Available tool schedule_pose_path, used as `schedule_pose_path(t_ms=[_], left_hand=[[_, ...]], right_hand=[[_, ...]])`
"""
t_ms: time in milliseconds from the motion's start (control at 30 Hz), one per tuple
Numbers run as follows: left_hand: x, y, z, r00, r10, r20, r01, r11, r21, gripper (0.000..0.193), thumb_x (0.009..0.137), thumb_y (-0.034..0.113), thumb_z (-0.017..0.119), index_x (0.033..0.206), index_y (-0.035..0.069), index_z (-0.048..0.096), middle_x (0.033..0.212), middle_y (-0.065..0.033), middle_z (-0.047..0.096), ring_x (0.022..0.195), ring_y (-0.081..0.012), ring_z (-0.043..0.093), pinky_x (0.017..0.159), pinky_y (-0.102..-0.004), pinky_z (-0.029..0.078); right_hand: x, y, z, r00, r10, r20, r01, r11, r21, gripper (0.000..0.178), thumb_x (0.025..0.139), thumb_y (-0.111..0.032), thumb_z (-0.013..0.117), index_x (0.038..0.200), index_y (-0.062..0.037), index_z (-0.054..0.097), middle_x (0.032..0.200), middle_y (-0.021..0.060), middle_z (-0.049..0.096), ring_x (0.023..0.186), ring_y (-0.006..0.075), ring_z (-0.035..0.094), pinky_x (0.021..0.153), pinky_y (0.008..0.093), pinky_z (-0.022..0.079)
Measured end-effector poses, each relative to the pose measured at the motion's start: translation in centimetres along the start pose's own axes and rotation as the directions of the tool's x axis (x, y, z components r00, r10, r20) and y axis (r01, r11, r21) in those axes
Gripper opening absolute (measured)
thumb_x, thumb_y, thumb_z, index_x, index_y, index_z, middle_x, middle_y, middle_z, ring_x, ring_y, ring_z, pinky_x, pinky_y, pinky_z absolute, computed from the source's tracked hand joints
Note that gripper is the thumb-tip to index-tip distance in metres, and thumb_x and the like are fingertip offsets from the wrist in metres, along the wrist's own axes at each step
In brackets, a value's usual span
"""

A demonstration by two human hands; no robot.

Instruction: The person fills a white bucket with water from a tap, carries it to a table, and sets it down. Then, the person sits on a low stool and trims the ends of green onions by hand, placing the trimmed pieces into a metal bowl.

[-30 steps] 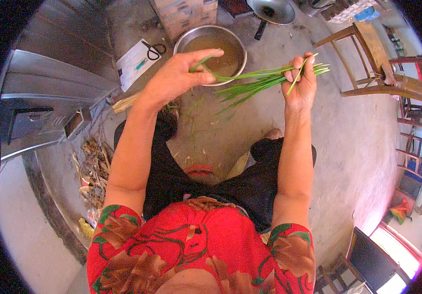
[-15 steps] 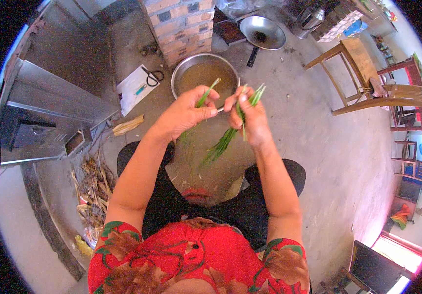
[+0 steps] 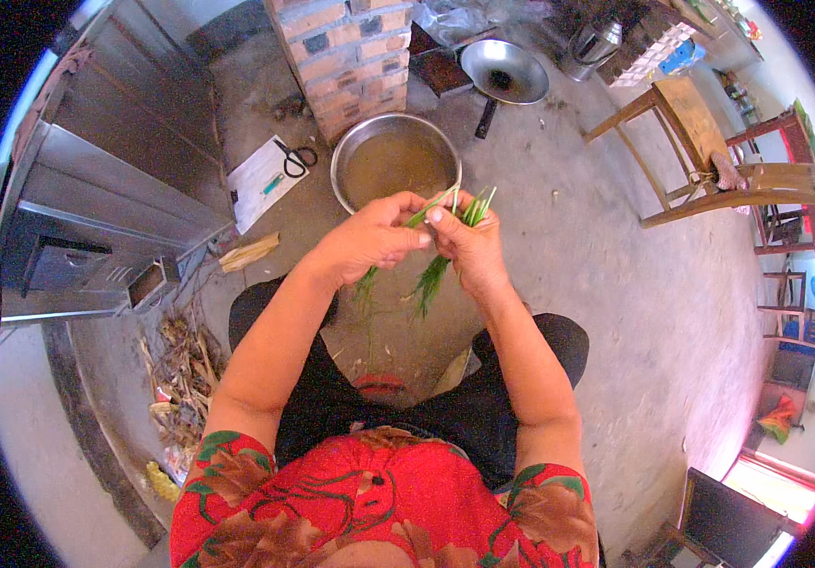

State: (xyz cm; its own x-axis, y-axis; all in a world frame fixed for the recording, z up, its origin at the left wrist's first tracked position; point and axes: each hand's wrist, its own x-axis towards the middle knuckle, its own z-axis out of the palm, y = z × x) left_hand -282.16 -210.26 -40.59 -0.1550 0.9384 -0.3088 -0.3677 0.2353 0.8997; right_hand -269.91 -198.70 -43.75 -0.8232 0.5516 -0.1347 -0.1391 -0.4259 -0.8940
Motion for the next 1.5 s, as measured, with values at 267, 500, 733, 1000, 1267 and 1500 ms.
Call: schedule_pose_path(t_ms=[267,500,733,1000,1267,1500], left_hand=[[0.6,0.3,-0.6,0.994,-0.090,0.057,0.105,0.927,-0.361,0.059,0.092,0.059,0.030,0.103,0.004,0.050,0.077,-0.0078,0.057,0.042,-0.0056,0.033,0.034,-0.0184,0.023],[0.5,0.4,-0.8,0.991,-0.105,0.081,0.129,0.898,-0.421,0.066,0.090,0.063,0.025,0.102,0.003,0.051,0.078,-0.0094,0.058,0.041,-0.0065,0.034,0.035,-0.0184,0.024],[0.2,0.8,-0.8,0.992,-0.117,0.037,0.122,0.937,-0.328,0.062,0.092,0.059,0.028,0.101,0.003,0.053,0.078,-0.0079,0.057,0.042,-0.0055,0.032,0.035,-0.0185,0.024],[-0.3,0.8,-1.2,0.994,-0.103,-0.021,0.094,0.961,-0.262,0.054,0.094,0.052,0.033,0.103,0.004,0.055,0.078,-0.0054,0.055,0.045,-0.0046,0.033,0.038,-0.0188,0.023],[-0.3,0.5,-1.7,0.996,-0.075,-0.056,0.064,0.980,-0.187,0.055,0.093,0.053,0.033,0.101,0.004,0.056,0.077,-0.0054,0.057,0.047,-0.0054,0.037,0.039,-0.0193,0.027],[0.1,-0.6,-1.8,0.997,-0.073,-0.035,0.078,0.759,0.646,0.058,0.088,0.057,0.041,0.083,0.003,0.063,0.066,-0.0110,0.059,0.058,-0.0165,0.057,0.048,-0.0316,0.042]], right_hand=[[0.6,-0.9,-0.7,0.998,-0.032,-0.057,0.044,0.974,0.221,0.015,0.086,-0.020,0.061,0.092,-0.0100,0.052,0.057,-0.0042,0.040,0.041,0.0043,0.027,0.039,0.0202,0.022],[1.1,-1.7,-2.1,0.990,-0.066,-0.121,0.103,0.938,0.332,0.014,0.084,-0.021,0.062,0.088,-0.0129,0.052,0.057,-0.0046,0.041,0.040,0.0045,0.027,0.039,0.0213,0.023],[1.4,-2.3,-3.0,0.979,-0.105,-0.173,0.160,0.924,0.346,0.014,0.084,-0.023,0.062,0.087,-0.0136,0.052,0.057,-0.0048,0.041,0.041,0.0048,0.027,0.039,0.0214,0.023],[1.9,-4.1,-5.8,0.931,-0.212,-0.296,0.320,0.865,0.387,0.015,0.083,-0.025,0.064,0.084,-0.0137,0.053,0.056,-0.0045,0.040,0.042,0.0060,0.025,0.040,0.0222,0.021],[1.7,-5.9,-8.1,0.854,-0.277,-0.440,0.450,0.819,0.357,0.015,0.086,-0.023,0.059,0.080,-0.0123,0.050,0.058,-0.0033,0.041,0.042,0.0067,0.027,0.040,0.0230,0.022],[1.7,-6.2,-7.2,0.722,-0.385,-0.575,0.498,0.866,0.045,0.011,0.085,-0.015,0.059,0.081,-0.0126,0.050,0.057,-0.0031,0.039,0.042,0.0062,0.028,0.038,0.0229,0.022]])
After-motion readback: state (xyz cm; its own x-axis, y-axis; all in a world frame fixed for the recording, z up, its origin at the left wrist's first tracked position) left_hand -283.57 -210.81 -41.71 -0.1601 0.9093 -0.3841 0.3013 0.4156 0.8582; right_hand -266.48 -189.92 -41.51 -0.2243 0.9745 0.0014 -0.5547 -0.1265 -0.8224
